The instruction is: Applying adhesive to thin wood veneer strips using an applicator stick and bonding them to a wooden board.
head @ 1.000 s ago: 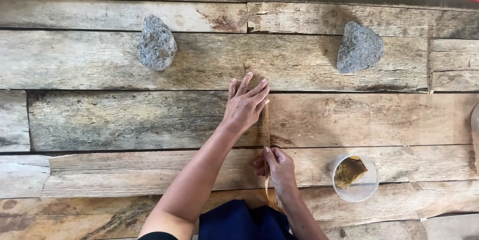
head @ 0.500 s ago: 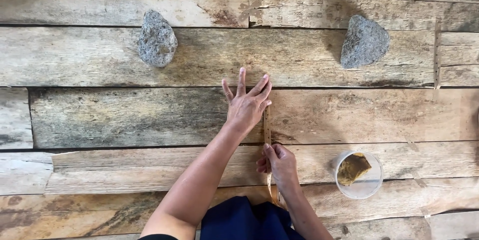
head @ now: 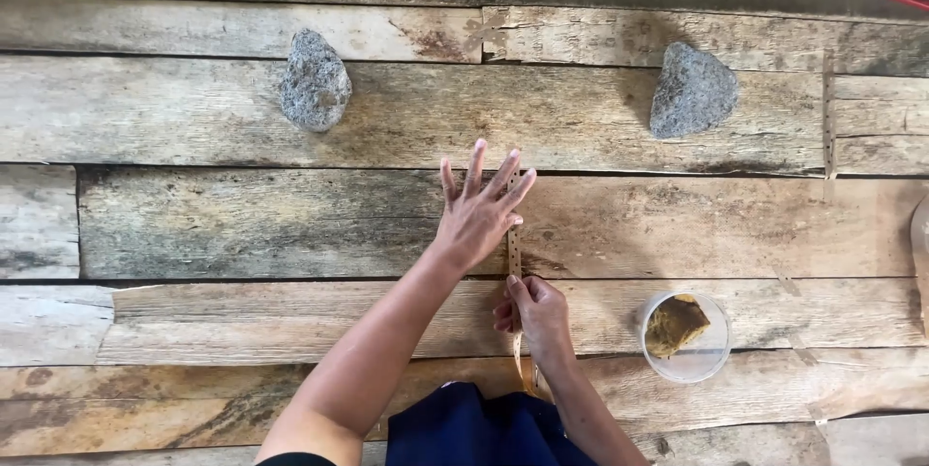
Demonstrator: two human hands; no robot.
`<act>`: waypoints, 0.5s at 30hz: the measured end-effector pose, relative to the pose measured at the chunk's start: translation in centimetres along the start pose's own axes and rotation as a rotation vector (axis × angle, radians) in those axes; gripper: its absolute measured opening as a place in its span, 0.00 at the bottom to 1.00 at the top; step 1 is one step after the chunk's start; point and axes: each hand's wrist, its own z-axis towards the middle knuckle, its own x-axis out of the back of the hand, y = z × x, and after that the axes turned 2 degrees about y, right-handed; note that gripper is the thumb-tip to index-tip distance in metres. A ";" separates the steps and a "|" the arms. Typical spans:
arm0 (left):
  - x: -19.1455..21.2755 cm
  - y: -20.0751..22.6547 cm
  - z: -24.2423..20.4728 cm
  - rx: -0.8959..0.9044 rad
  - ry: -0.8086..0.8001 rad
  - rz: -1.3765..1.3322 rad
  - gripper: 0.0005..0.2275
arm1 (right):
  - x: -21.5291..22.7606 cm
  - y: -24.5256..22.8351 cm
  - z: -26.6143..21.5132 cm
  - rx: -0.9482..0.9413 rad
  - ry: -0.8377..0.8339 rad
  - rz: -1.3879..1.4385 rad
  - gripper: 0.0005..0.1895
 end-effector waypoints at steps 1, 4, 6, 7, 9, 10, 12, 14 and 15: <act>-1.1 0.1 -0.4 -0.003 -0.001 0.003 0.29 | 0.0 0.1 0.1 0.001 0.001 0.005 0.14; -3.3 0.4 -1.6 -0.075 0.303 0.107 0.17 | -0.1 0.3 0.3 0.057 -0.004 -0.003 0.15; -3.4 1.0 -2.1 -0.008 0.214 -0.041 0.16 | 0.0 0.4 0.4 0.032 -0.003 -0.002 0.15; -2.6 1.3 -2.1 -0.013 0.211 -0.041 0.16 | 0.0 0.3 0.3 0.030 0.001 0.002 0.15; -1.2 1.6 -2.3 0.064 0.027 -0.046 0.19 | -0.2 0.0 0.2 0.025 0.006 0.012 0.14; -1.0 1.6 -2.4 0.062 0.025 -0.045 0.19 | -0.1 0.2 0.3 0.024 0.006 0.014 0.14; -0.5 1.6 -2.5 0.068 -0.162 -0.040 0.24 | 0.1 0.6 0.5 0.030 0.005 -0.015 0.15; -0.4 1.3 -2.5 0.052 -0.191 -0.053 0.25 | -0.1 0.2 0.2 0.021 0.008 -0.008 0.14; -0.4 1.1 -2.5 0.038 -0.217 -0.067 0.27 | -0.2 -0.1 0.1 0.014 0.009 -0.005 0.14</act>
